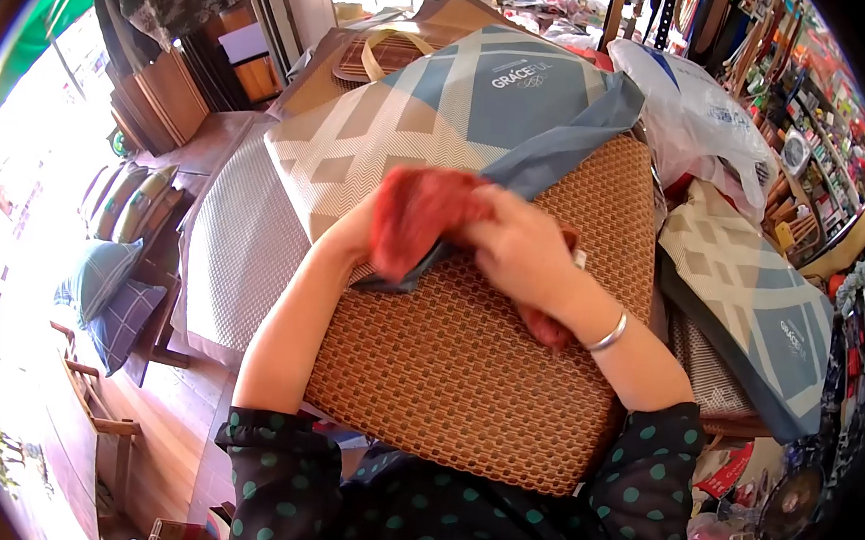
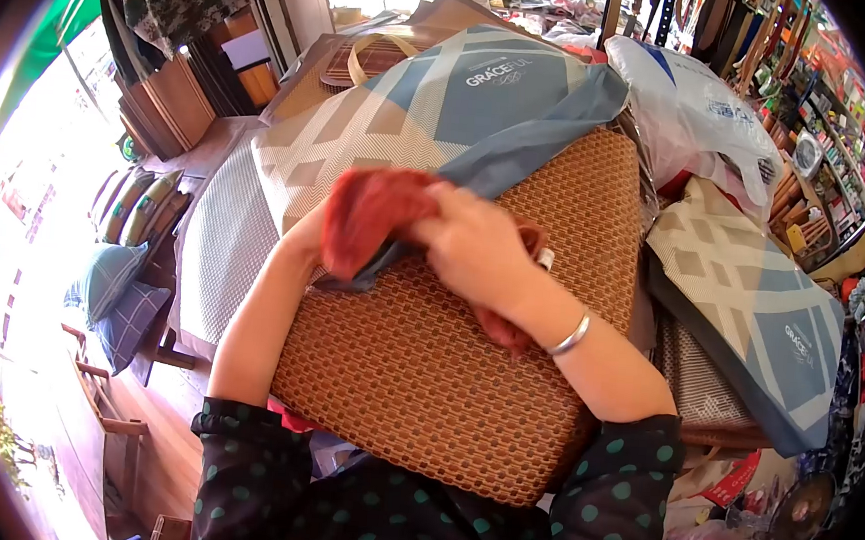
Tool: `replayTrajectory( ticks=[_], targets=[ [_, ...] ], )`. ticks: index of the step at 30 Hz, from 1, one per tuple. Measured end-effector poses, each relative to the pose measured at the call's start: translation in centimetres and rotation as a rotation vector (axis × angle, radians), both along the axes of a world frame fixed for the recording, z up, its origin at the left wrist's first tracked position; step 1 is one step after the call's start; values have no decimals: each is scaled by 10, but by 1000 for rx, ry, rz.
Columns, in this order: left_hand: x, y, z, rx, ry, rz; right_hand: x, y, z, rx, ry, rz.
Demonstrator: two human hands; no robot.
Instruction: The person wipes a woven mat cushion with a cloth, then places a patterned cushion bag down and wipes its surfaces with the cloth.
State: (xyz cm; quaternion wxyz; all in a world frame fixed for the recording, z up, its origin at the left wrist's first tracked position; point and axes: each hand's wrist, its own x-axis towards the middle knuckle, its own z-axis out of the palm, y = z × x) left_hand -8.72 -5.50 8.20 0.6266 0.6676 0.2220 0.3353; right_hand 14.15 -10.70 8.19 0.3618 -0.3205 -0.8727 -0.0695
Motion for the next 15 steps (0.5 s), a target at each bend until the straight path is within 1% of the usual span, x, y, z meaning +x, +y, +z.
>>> replayTrajectory(
  ticks=[1, 2, 4, 5, 6, 8, 9, 10, 11, 12, 13, 14, 15],
  targets=[
    [8, -8, 1, 210, 301, 271, 7, 12, -1, -1, -18, -134],
    [8, -8, 2, 212, 296, 276, 18, 24, -1, -57, 44, -220],
    [7, -7, 2, -170, 120, 148, 38, 35, 2, -4, 22, -398],
    [6, -7, 0, -135, 116, 158, 41, 33, 1, 55, 82, -363],
    [5, -3, 0, -131, 111, 163, 33, 25, 8, 60, 78, -358],
    [2, 1, -4, -40, 273, 188, 14, 2, 15, 114, 161, -71],
    [3, 2, -8, -45, 272, 193, 9, 0, 11, 79, 95, -3],
    [4, 1, -12, 107, 224, 213, 9, 4, 5, 73, 99, 3],
    [2, 0, -13, 262, 179, 230, 11, 13, -3, -3, 7, -75],
    [-1, -10, -3, 268, 185, 237, 14, 20, -5, -71, -85, -153],
    [-8, -23, 8, 246, 319, 239, 18, 24, -3, -93, -65, -249],
    [-12, -39, 23, 218, 450, 240, 25, 28, -2, -86, -64, -243],
    [-19, -53, 37, 355, 602, 224, 32, 32, -3, -96, -48, -317]
  ],
)
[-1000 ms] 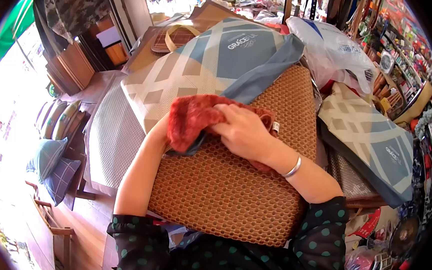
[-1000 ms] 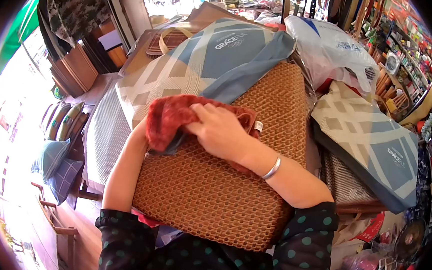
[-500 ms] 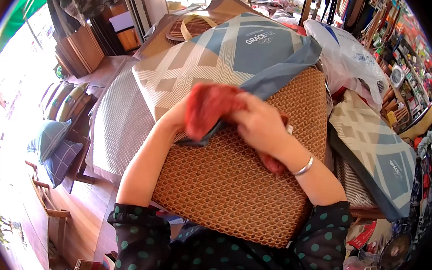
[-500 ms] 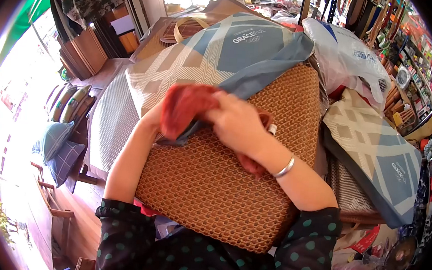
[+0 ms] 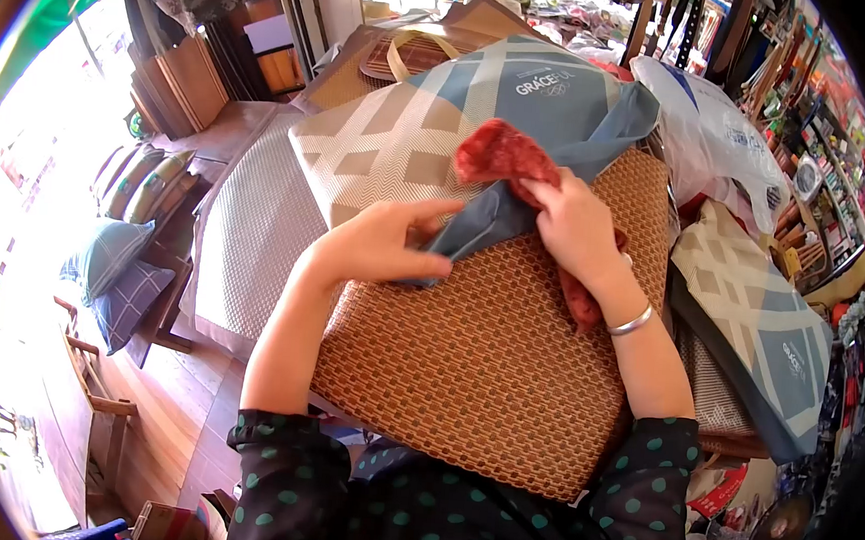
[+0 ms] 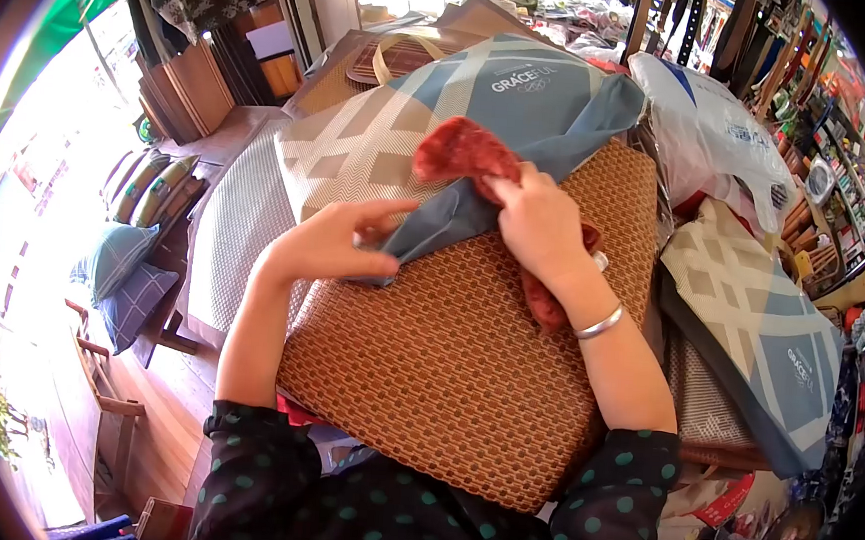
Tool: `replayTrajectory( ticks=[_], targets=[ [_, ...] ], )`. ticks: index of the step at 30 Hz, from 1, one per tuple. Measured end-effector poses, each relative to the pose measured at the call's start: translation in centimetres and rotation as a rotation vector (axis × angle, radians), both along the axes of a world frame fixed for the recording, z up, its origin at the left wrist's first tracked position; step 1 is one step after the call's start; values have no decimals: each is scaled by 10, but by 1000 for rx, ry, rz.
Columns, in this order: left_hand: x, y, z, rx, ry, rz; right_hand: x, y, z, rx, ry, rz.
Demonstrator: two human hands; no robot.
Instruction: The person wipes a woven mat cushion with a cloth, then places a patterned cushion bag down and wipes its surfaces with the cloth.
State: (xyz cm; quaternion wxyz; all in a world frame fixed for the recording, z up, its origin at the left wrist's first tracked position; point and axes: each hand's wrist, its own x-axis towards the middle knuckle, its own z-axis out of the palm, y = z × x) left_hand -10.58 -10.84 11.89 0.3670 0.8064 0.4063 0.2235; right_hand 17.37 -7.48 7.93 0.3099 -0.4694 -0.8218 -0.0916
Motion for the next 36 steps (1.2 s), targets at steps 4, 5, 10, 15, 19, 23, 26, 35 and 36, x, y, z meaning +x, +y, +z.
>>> replayTrajectory(
  ticks=[4, 5, 10, 15, 19, 23, 26, 35, 36],
  targets=[
    [0, -8, -4, -43, 27, 199, 9, -4, 7, 56, -2, -71],
    [1, -6, -11, -42, 23, 204, 10, -4, 10, 185, -46, -42],
    [2, 0, -24, -72, -168, 177, -5, -14, 12, 64, 161, 311],
    [-18, -8, -22, 363, -29, -18, -18, -7, 15, 152, 54, 151],
    [-25, 1, -20, 124, 16, 100, 10, 17, 0, -65, 126, 97],
    [-19, 22, -45, -54, -223, 278, -8, -14, 31, 296, 323, 197],
    [-5, 21, -50, 20, -439, 112, -36, -34, 32, 350, -45, 401],
    [2, 11, -43, 17, -231, 304, 16, -6, 21, 336, -117, -122],
    [5, 12, -44, 63, -264, 313, 6, -17, 30, 402, -34, -69]
  ],
)
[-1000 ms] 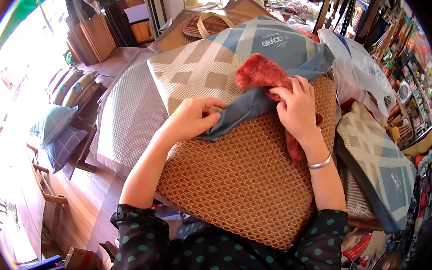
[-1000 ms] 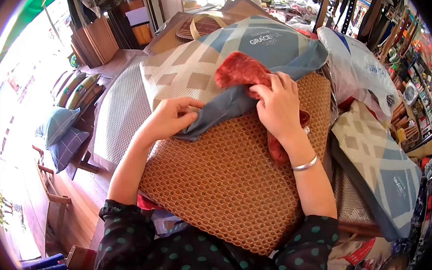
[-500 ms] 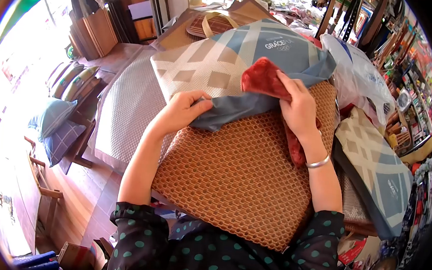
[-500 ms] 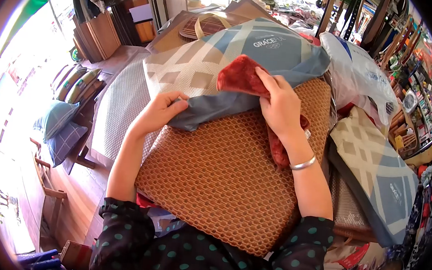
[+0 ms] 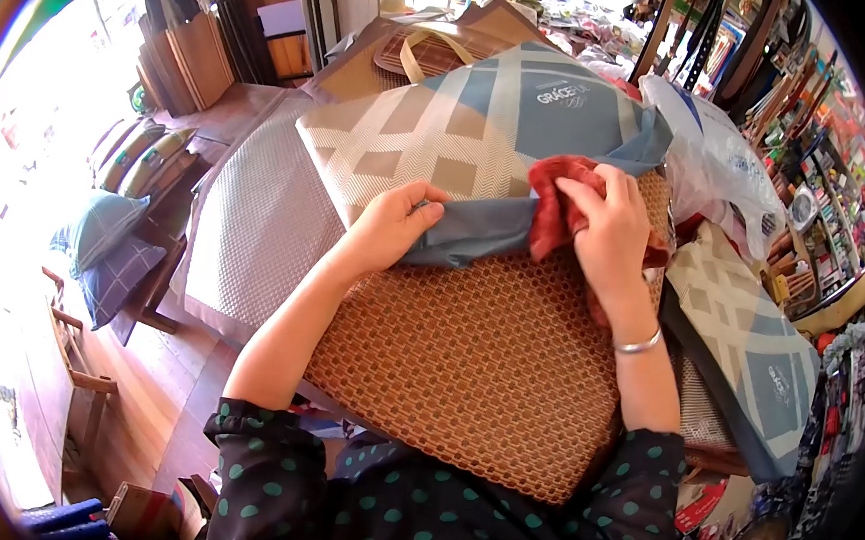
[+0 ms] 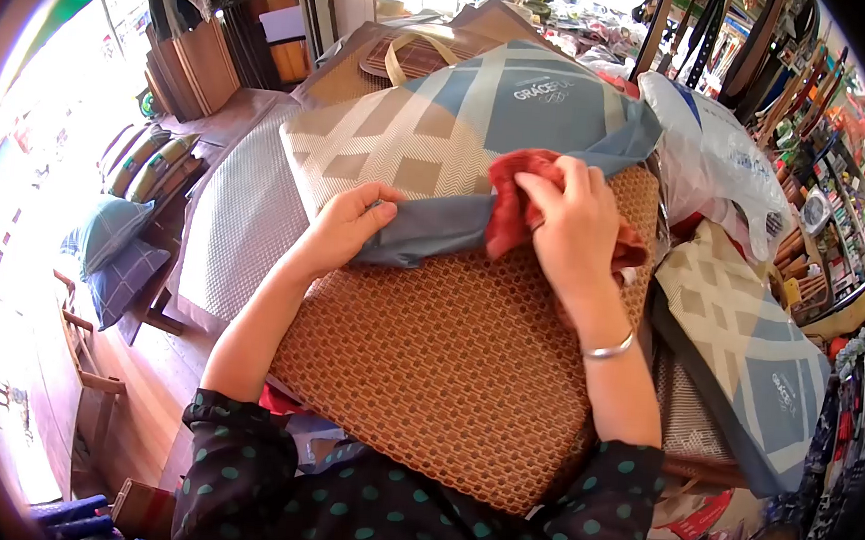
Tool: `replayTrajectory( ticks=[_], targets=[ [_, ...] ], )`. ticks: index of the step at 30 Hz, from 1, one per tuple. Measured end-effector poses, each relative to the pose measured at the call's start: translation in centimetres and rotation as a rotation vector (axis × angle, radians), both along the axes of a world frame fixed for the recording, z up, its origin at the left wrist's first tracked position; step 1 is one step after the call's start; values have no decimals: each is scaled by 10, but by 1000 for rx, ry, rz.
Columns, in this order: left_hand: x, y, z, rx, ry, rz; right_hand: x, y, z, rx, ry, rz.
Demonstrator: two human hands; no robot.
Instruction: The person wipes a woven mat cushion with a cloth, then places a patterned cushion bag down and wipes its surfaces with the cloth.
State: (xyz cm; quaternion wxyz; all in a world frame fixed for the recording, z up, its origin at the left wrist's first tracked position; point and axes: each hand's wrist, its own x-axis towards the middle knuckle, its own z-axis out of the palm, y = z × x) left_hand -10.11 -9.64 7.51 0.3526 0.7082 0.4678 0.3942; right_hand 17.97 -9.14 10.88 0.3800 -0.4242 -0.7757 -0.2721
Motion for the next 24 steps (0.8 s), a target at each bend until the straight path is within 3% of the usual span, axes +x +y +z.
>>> replayTrajectory(
  ticks=[3, 5, 7, 9, 11, 13, 15, 17, 19, 21, 24],
  targets=[
    [8, 5, -11, 50, -85, -77, -38, -33, 10, -21, -32, 346],
    [10, 4, -14, 55, -89, -73, -52, -33, -7, -182, -200, 438],
    [9, 4, -12, 72, -101, -59, -43, -28, -8, -200, -180, 437],
    [7, 0, -6, -76, -101, -84, -21, -28, 7, -397, -198, 161],
    [6, -3, -2, -34, -9, -79, -9, -20, 8, -284, -160, -8],
    [9, -1, 0, -15, -40, -51, -8, -22, 8, -138, -130, -24],
    [9, 6, -8, -18, -109, -98, -30, -37, 17, -30, 42, 268],
    [9, 5, -12, -37, -161, -146, -46, -39, 3, -237, -81, 497],
    [11, 0, -7, -82, -132, -111, -47, -31, -14, -310, -162, 460],
    [10, 1, -5, 14, -75, -103, -32, -27, 2, -363, -161, 280],
    [8, -5, 3, -53, -19, -92, 3, -11, -1, -228, -79, 14]
  ],
)
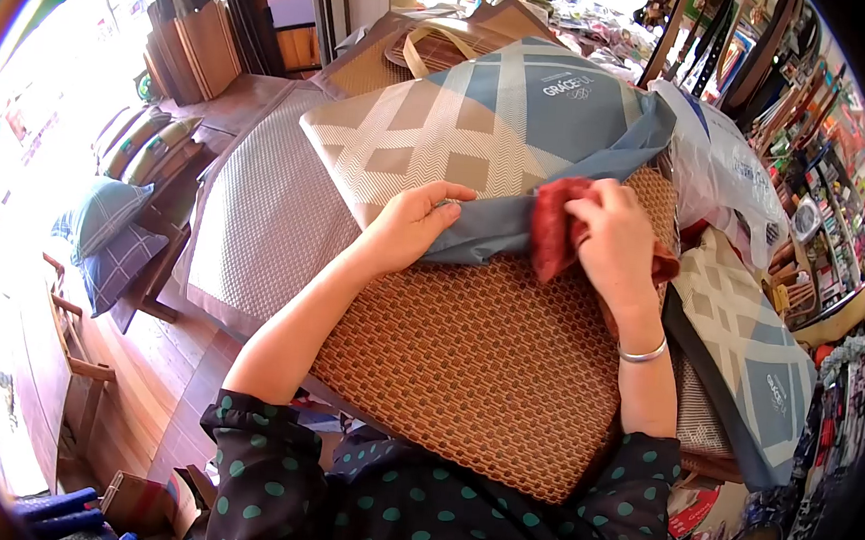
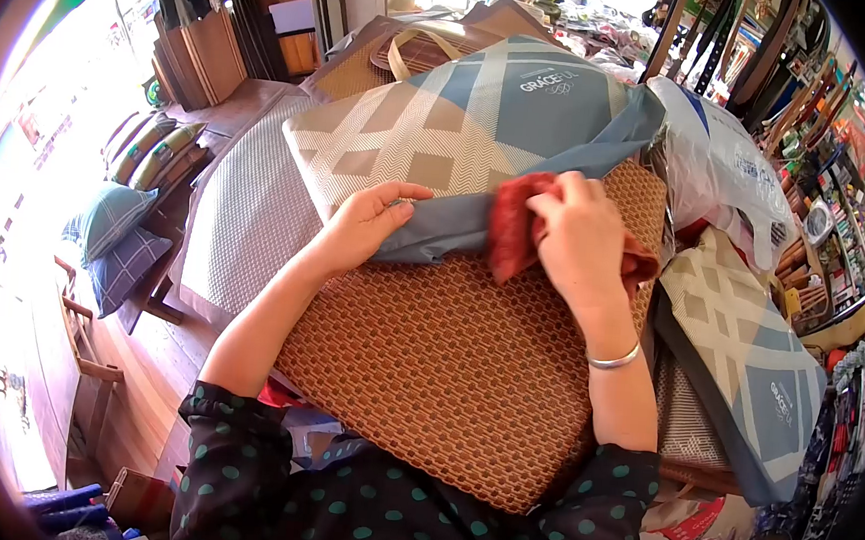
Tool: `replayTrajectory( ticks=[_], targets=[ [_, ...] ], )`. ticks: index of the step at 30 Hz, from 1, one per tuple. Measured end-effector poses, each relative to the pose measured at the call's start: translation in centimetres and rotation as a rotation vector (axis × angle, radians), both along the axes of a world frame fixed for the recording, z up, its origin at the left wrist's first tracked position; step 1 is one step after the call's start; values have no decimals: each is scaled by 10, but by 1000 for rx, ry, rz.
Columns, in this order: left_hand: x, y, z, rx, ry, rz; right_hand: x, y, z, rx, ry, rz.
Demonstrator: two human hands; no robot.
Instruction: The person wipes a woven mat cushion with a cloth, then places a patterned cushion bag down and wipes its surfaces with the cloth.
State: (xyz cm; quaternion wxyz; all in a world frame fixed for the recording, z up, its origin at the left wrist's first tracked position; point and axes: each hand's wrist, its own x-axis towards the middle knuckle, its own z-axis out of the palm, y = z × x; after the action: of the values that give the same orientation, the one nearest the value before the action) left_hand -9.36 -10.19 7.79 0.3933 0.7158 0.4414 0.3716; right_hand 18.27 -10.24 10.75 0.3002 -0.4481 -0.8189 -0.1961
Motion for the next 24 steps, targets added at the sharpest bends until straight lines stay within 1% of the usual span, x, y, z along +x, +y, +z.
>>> replayTrajectory(
  ticks=[1, 2, 3, 5, 6, 7, 8, 9, 10, 11, 13, 14, 16, 18, 19, 20, 21, 22, 23, 24],
  targets=[
    [0, 1, -1, 17, -5, 12, 5, 1, 1, 83, 9, -65],
    [2, 3, -2, 37, -13, 23, -1, -5, 7, 166, 73, -8],
    [4, 6, -5, 38, -19, 18, -14, -15, 12, 178, 144, 77],
    [3, 12, -13, -71, -171, -47, -38, -29, 15, 97, 113, 386],
    [2, 11, -15, -107, -300, -65, -46, -30, 7, 8, 44, 431],
    [3, 11, -18, -109, -291, -68, -51, -27, -4, -79, -25, 477],
    [3, 12, -21, -27, -206, -49, -48, -18, -9, -89, -11, 479],
    [4, 10, -17, 57, -125, -31, -39, -10, -7, -103, -14, 411],
    [2, 8, -13, 62, -58, -20, -30, -7, 0, -129, 33, 315],
    [1, 8, -11, 65, -62, -18, -16, 1, 2, -88, 10, 167],
    [-1, 6, -10, -74, -76, -43, 18, 24, -8, 12, 55, -58],
    [-1, 6, -9, -71, -79, -49, 16, 20, -3, 15, 52, -64],
    [3, 5, -7, -44, -85, -26, 7, 10, 6, 233, 222, 22],
    [3, 4, -8, -27, -67, -50, -15, -7, 7, 175, 140, 204],
    [2, 3, -6, -6, -43, -65, -24, -8, 3, 84, 131, 328],
    [1, 1, -3, -5, -30, -83, -24, -4, -2, 50, 101, 294],
    [0, -4, 1, -4, 47, -54, -21, 5, -7, 19, 70, 258],
    [-1, -8, 4, 1, 123, -26, -11, 17, -13, -21, 107, 200],
    [-5, -11, 5, 14, 130, -46, 3, 30, -17, -56, 141, 143],
    [-11, -15, 4, 21, 156, -77, 14, 37, -16, -31, 96, -9]
  ],
)
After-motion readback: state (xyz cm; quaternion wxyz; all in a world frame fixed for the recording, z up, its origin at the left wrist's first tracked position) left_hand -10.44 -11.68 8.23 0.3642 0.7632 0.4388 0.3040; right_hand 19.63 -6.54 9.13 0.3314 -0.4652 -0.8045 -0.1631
